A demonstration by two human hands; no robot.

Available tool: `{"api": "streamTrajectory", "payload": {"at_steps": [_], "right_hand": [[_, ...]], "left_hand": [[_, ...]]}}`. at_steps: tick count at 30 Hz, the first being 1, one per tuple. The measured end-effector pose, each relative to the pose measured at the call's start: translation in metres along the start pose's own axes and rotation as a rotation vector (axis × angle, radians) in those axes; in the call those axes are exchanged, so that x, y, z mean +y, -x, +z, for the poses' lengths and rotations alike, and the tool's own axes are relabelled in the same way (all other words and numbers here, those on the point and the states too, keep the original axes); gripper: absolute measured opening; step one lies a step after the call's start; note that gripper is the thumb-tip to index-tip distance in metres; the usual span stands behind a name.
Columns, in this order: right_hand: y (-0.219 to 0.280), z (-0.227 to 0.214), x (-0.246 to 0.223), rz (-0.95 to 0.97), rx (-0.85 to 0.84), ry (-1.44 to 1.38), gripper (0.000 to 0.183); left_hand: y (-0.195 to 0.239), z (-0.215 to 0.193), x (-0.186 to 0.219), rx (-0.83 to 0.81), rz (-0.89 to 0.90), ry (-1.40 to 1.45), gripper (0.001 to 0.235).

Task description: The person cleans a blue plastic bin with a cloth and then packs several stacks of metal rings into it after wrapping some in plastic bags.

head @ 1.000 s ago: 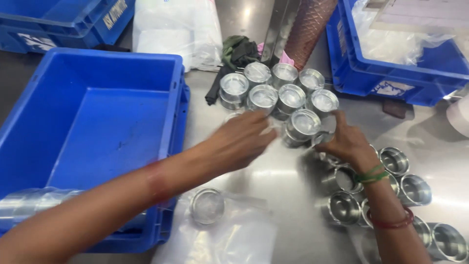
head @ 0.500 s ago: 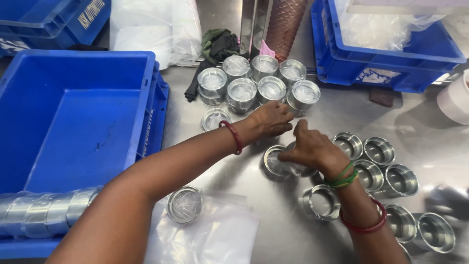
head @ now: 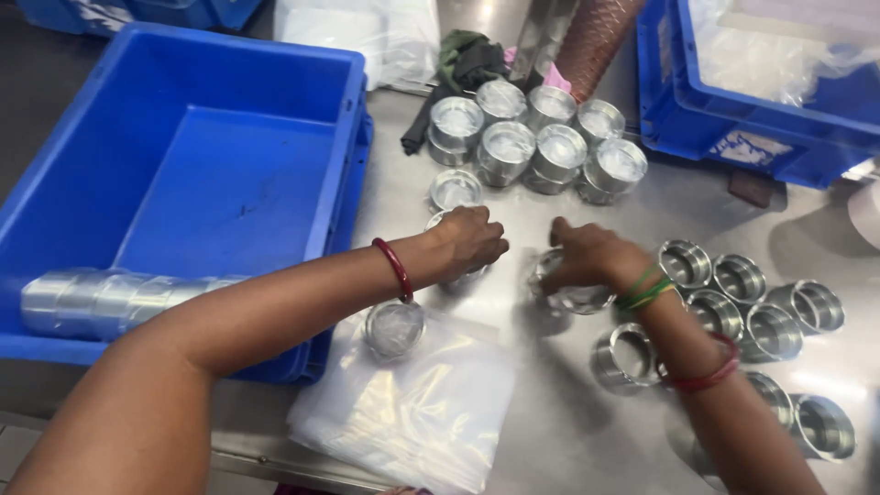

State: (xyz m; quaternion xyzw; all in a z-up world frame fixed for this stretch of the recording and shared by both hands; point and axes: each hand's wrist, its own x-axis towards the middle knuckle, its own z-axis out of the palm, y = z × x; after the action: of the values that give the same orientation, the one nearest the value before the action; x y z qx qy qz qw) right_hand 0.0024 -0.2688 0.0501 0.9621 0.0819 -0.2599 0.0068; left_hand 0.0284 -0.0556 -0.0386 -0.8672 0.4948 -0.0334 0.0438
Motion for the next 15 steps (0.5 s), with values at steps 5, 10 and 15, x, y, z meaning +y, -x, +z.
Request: {"api": "streamTrajectory", "payload": {"at_steps": [5, 10, 15], "right_hand": [[-0.005, -0.033, -0.01, -0.02, -0.174, 0.094, 0.099], [-0.036, -0.008, -0.021, -0.035, -0.307, 0.224, 0.109], [-0.029, 0.006, -0.018, -0.011, -0.146, 0.173, 0.082]], "left_hand": [[0.019, 0.005, -0.003, -0.093, -0.006, -0.055, 0.026], [0.012, -0.002, 0.001, -0.209, -0.018, -0.15, 0.023], [0.02, -0.012, 0.0, -0.125, -0.108, 0.037, 0.031]]}}
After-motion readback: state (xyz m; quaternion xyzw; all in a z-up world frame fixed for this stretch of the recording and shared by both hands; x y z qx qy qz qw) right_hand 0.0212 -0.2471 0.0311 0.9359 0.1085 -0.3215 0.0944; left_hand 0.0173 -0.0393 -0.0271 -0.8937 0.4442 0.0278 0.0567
